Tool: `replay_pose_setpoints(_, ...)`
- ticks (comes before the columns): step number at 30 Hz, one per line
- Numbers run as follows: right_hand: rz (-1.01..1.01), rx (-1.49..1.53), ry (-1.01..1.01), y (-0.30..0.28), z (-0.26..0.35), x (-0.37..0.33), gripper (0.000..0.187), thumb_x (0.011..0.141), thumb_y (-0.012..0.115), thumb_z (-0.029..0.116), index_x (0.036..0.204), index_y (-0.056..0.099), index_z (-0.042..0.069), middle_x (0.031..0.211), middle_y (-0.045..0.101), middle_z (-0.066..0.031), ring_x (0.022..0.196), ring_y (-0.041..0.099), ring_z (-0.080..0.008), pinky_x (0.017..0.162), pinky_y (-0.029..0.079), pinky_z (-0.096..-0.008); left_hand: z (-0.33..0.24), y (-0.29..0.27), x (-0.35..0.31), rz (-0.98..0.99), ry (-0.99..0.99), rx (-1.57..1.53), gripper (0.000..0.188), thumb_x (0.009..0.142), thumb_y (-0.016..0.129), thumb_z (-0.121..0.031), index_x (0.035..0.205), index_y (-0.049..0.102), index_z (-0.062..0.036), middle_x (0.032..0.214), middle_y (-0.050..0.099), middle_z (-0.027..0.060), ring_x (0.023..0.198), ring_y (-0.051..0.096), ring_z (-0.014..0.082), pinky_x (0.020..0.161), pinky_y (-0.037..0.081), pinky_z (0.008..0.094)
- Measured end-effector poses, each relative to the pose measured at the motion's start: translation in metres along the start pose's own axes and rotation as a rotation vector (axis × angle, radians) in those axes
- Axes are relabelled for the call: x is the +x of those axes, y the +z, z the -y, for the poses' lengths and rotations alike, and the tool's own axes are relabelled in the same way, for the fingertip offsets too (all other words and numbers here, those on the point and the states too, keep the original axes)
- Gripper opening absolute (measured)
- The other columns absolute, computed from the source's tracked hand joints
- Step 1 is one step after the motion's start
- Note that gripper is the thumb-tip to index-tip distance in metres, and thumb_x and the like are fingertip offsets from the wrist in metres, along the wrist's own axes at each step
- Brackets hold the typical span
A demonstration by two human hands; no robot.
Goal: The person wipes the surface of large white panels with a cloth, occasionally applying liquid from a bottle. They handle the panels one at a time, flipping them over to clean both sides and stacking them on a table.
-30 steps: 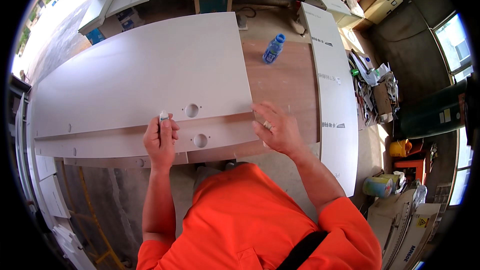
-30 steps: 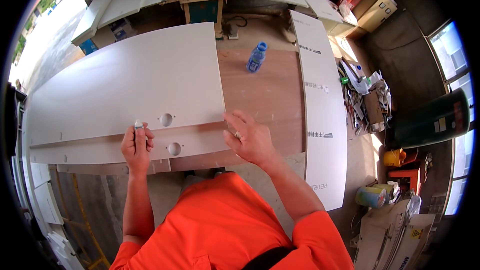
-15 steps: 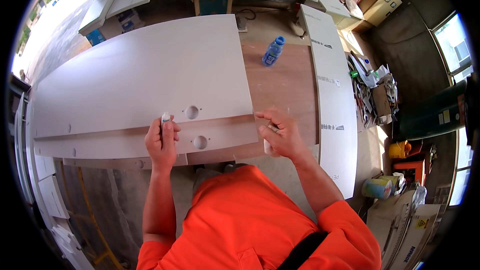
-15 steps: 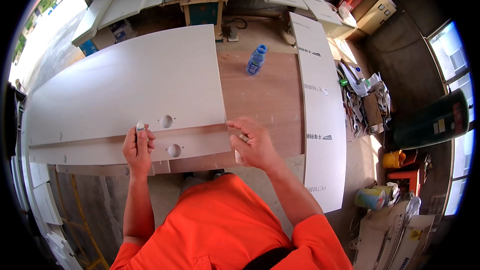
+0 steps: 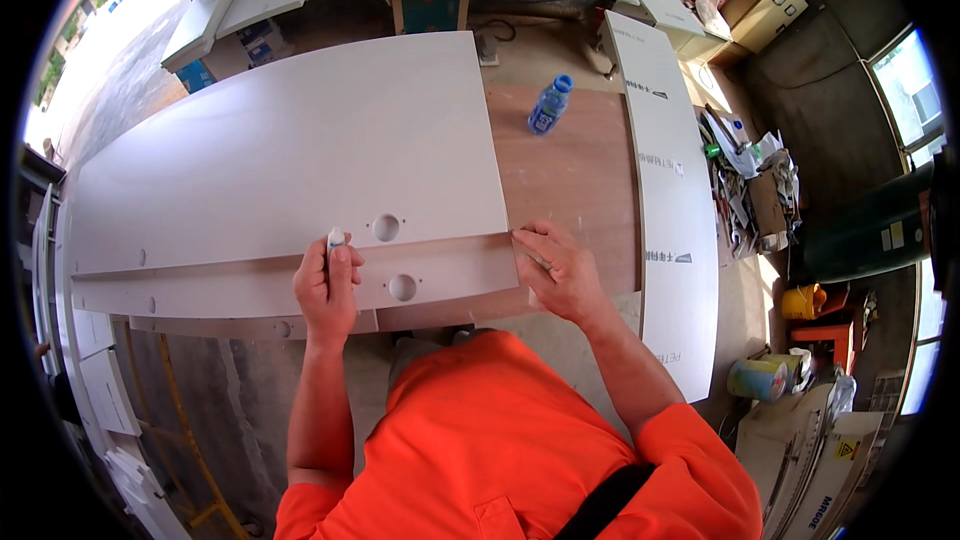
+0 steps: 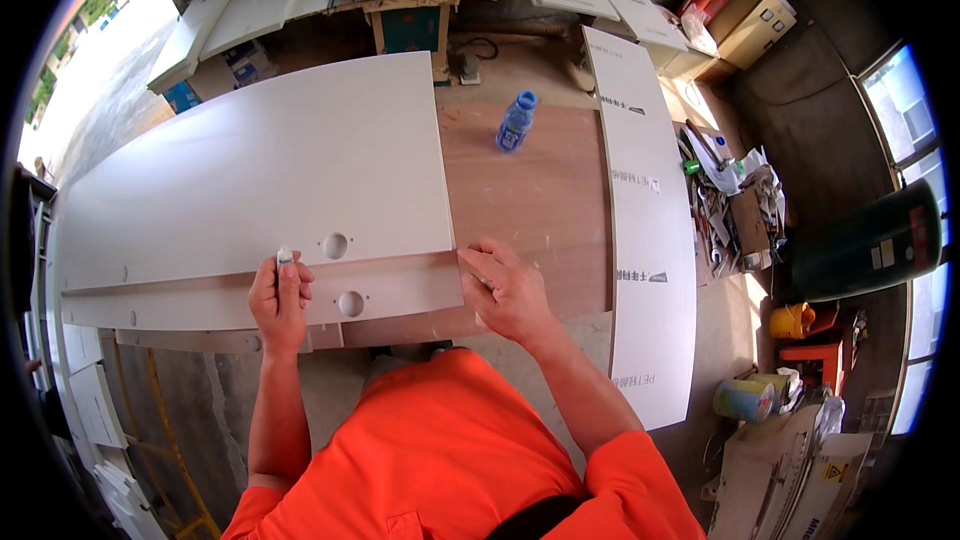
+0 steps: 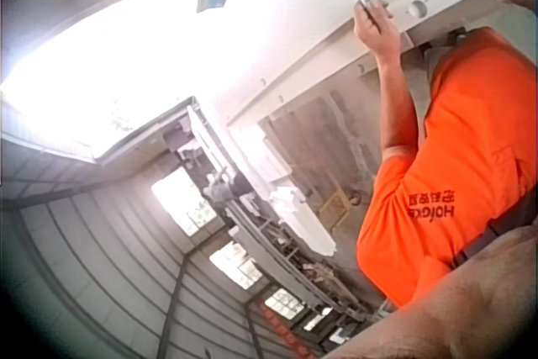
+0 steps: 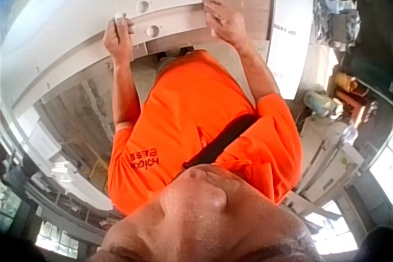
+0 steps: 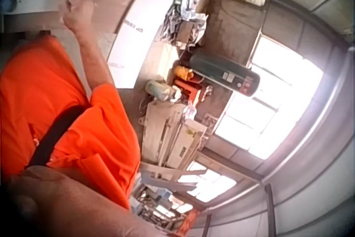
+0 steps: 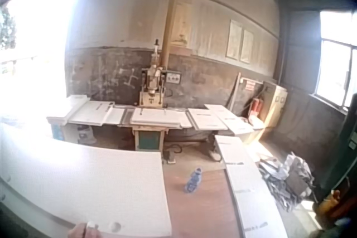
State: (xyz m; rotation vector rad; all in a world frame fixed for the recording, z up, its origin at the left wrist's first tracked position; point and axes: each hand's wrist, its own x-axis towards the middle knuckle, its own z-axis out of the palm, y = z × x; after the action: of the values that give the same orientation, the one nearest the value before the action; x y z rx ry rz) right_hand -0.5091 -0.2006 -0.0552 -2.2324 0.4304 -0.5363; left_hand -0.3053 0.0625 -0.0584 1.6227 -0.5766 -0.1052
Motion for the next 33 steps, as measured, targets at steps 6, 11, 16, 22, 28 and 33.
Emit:
replay_pose_setpoints(6, 0.008, 0.184, 0.275, -0.002, 0.012, 0.010, 0.026, 0.093, 0.078, 0.017, 0.111, 0.072, 0.000, 0.105, 0.072, -0.0066, 0.082, 0.068, -0.0136, 0.063, 0.052, -0.0300, -0.001, 0.001, 0.000, -0.005, -0.003, 0.010, 0.023, 0.110, 0.054, -0.016, 0.109, 0.064, 0.0048, 0.080, 0.066, 0.0032, 0.063, 0.052, 0.0055, 0.059, 0.044, 0.0219)
replay_pose_setpoints(11, -0.025, -0.049, 0.126, 0.006, 0.007, 0.028, 0.029, 0.091, 0.083, 0.018, 0.106, 0.070, -0.003, 0.093, 0.068, -0.0023, 0.068, 0.063, -0.0088, 0.055, 0.047, -0.0278, 0.000, 0.002, 0.001, -0.003, 0.022, 0.028, 0.023, 0.110, 0.054, -0.016, 0.109, 0.064, 0.0045, 0.079, 0.066, 0.0031, 0.062, 0.052, 0.0056, 0.059, 0.044, 0.0222)
replay_pose_setpoints(16, 0.038, 0.279, 0.486, -0.014, 0.009, 0.025, 0.028, 0.092, 0.082, 0.023, 0.104, 0.072, 0.000, 0.088, 0.071, -0.0048, 0.063, 0.065, -0.0105, 0.055, 0.048, -0.0277, 0.000, 0.001, 0.000, -0.014, 0.017, 0.029, 0.023, 0.110, 0.055, -0.017, 0.109, 0.064, 0.0044, 0.079, 0.067, 0.0034, 0.062, 0.053, 0.0058, 0.059, 0.044, 0.0225)
replay_pose_setpoints(22, 0.152, 0.593, 0.690, -0.016, 0.026, 0.046, 0.031, 0.090, 0.084, 0.020, 0.103, 0.072, -0.005, 0.078, 0.069, -0.0023, 0.063, 0.060, -0.0060, 0.051, 0.045, -0.0253, 0.000, 0.000, 0.000, -0.008, 0.021, 0.020, 0.023, 0.109, 0.055, -0.017, 0.109, 0.064, 0.0044, 0.080, 0.067, 0.0037, 0.062, 0.053, 0.0059, 0.059, 0.044, 0.0226)
replay_pose_setpoints(28, 0.139, 0.499, 0.668, -0.009, 0.017, 0.065, 0.019, 0.092, 0.079, 0.013, 0.103, 0.074, -0.002, 0.070, 0.066, -0.0005, 0.048, 0.055, -0.0072, 0.041, 0.036, -0.0258, 0.002, 0.000, -0.001, -0.002, 0.025, 0.024, 0.022, 0.109, 0.055, -0.016, 0.110, 0.064, 0.0045, 0.080, 0.066, 0.0038, 0.062, 0.053, 0.0060, 0.059, 0.044, 0.0224)
replay_pose_setpoints(33, 0.042, 0.538, 0.680, -0.015, -0.001, 0.058, 0.018, 0.091, 0.078, 0.011, 0.103, 0.075, -0.002, 0.073, 0.067, -0.0013, 0.051, 0.055, -0.0071, 0.042, 0.038, -0.0256, 0.001, 0.001, 0.000, -0.004, 0.046, 0.031, 0.022, 0.109, 0.055, -0.015, 0.110, 0.064, 0.0046, 0.079, 0.066, 0.0038, 0.062, 0.053, 0.0061, 0.059, 0.044, 0.0223)
